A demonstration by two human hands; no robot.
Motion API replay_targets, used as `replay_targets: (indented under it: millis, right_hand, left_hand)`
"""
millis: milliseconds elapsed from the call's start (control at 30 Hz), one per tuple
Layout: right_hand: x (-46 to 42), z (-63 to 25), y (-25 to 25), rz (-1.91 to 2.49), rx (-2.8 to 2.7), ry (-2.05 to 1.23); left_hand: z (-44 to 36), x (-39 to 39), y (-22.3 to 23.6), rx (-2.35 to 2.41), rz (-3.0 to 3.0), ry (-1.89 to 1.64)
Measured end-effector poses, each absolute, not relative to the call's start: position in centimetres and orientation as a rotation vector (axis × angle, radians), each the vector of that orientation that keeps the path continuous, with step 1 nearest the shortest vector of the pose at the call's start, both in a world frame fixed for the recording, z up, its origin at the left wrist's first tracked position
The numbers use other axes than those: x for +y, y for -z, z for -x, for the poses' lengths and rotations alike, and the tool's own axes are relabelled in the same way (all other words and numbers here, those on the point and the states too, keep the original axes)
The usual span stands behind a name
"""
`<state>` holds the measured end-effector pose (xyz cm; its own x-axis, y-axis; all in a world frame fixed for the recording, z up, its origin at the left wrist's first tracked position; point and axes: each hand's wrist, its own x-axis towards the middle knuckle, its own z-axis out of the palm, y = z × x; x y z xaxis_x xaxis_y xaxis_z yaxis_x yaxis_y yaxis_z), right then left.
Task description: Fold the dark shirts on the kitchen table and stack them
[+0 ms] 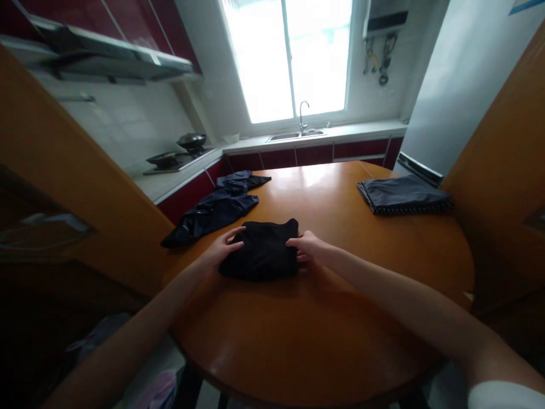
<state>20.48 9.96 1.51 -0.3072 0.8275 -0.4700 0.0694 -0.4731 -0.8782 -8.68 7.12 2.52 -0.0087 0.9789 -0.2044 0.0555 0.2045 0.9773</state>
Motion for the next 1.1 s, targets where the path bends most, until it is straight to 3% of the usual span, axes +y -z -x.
replay_targets:
  millis: [267, 500, 633, 833, 1100]
  right_hand:
    - [10.1, -30.0, -2.8, 1.198, -0.872, -1.907]
    - [11.2, -42.6, -6.1, 0.99, -0.916, -1.564]
    - [15.2, -50.7, -7.8, 1.097, -0.901, -1.353]
    - [23.1, -60.0, -8.5, 1.282, -0.759, -1.312]
    - [29.1, -63.4, -6.3, 1.502, -0.87, -1.063]
  left_hand:
    - [0.3, 9.9, -3.5, 1.217, -1.354, -0.981]
    - [-11.5, 17.1, -4.9, 0.85, -1.573, -0.949]
    - [-20.2, 22.2, -5.6, 0.776, -1.545, -0.918]
    - [-31.6, 29.3, -5.0, 0.763, -1.493, -0.992]
    - [-36.4, 34.4, -1.7, 0.871, -1.361, -0.939]
